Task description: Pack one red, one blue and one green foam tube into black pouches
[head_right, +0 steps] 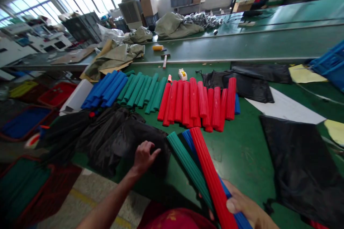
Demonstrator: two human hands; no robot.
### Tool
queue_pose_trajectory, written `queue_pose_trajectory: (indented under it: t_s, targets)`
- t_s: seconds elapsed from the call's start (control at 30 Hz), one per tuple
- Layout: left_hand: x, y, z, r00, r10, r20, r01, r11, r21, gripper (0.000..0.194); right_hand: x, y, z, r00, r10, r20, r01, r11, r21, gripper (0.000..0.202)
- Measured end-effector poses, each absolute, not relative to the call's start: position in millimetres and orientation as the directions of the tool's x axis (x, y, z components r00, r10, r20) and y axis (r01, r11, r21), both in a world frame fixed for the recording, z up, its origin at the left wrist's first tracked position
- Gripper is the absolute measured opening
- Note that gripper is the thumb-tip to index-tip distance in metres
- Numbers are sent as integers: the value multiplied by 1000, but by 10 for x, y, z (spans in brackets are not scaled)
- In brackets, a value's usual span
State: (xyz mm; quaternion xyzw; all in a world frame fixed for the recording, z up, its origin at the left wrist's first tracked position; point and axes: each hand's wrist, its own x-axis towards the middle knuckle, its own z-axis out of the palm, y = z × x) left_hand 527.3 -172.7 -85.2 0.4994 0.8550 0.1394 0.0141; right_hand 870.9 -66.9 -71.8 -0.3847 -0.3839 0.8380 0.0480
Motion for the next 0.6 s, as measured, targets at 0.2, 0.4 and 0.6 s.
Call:
queue_pose_trajectory:
  t_s: [0.2, 0.4, 0.6]
  targets:
    - [5917, -1741, -1509, -432, 890, 147, 901, 417, 123, 36, 8646, -761, -756, -887, 204, -415, 55, -844, -533, 55]
    - [5666, -1760, -1546, -403, 913, 55, 868, 363, 338, 35, 8769, -785, -990, -895, 207, -396, 17, -869, -494, 62]
    - [5608, -1679, -1336, -521, 842, -142, 629, 491, 603, 26, 8859, -720, -1075, -903, 151, -402, 103, -832, -545, 63]
